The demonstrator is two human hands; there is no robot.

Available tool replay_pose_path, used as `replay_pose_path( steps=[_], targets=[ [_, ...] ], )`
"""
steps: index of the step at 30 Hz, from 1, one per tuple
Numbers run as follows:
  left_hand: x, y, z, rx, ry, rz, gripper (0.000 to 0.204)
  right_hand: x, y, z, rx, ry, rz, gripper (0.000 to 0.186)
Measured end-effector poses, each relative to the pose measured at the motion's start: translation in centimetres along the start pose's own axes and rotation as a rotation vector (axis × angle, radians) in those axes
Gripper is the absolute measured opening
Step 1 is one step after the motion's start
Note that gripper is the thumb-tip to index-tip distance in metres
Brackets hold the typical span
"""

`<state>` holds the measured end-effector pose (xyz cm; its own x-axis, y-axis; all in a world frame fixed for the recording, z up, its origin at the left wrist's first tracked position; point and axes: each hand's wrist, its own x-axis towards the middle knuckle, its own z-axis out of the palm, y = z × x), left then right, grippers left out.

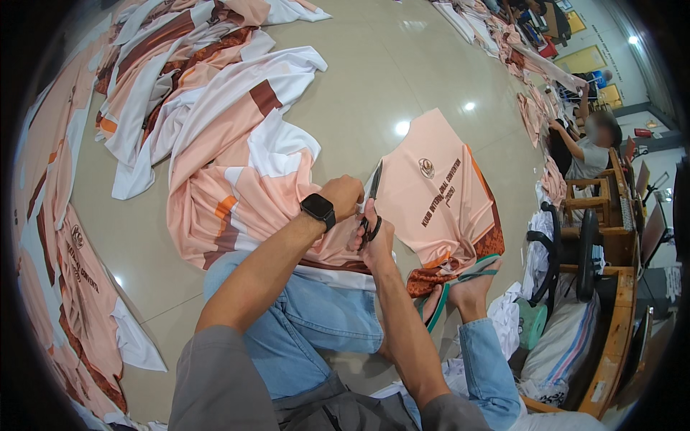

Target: The person sits on the floor and uses scissors to cut a peach-colored t-shirt along its seams and edges. The person repeatedly repositions the garment and cuts away sections, leaving cut pieces on the floor.

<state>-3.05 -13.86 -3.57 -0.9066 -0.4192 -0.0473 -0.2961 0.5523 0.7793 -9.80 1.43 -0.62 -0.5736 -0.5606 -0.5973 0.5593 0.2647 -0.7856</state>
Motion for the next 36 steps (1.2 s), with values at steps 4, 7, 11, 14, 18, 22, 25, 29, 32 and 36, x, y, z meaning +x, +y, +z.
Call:
replay_pose_path(
  steps=[4,7,11,14,18,22,25,29,32,36],
  targets=[
    [0.0,-0.3,0.3,-0.005,0.022,-0.016,0.016,-0.1,-0.7,0.7,-0.080,0.021,0.004,0.060],
    [0.1,-0.2,0.3,0.001,-0.003,-0.039,0.015,0.2,-0.7,0.8,-0.114,0.022,-0.008,0.061],
    [0.1,-0.3,0.2,-0.020,0.015,-0.008,0.013,0.0,-0.8,1.0,-0.065,0.022,0.005,0.057],
    [-0.1,-0.4,0.2,-0.041,0.017,-0.014,0.013,0.0,-1.2,1.1,-0.025,0.039,0.011,0.053],
    [0.0,-0.3,0.2,-0.025,0.028,-0.005,0.014,0.7,-1.3,1.0,-0.081,0.062,0.005,0.051],
    [0.0,0.4,-0.1,-0.022,0.027,-0.001,0.013,0.7,-1.7,0.6,-0.084,0.044,0.011,0.051],
    [-0.2,0.0,-0.4,0.011,-0.010,0.004,0.019,-1.3,-0.4,-0.3,-0.067,0.000,-0.023,0.048],
    [-0.7,-1.1,-1.0,0.121,0.153,-0.123,0.022,-6.1,3.2,-3.1,-0.135,-0.013,-0.098,0.044],
    [-0.3,-0.6,-2.6,0.188,0.241,-0.205,0.021,-8.5,4.2,-4.8,-0.135,0.127,-0.166,0.041],
    [-1.4,2.1,-0.9,-0.122,0.164,0.041,0.017,-8.5,3.9,-6.7,-0.003,0.283,-0.316,0.038]
  ],
)
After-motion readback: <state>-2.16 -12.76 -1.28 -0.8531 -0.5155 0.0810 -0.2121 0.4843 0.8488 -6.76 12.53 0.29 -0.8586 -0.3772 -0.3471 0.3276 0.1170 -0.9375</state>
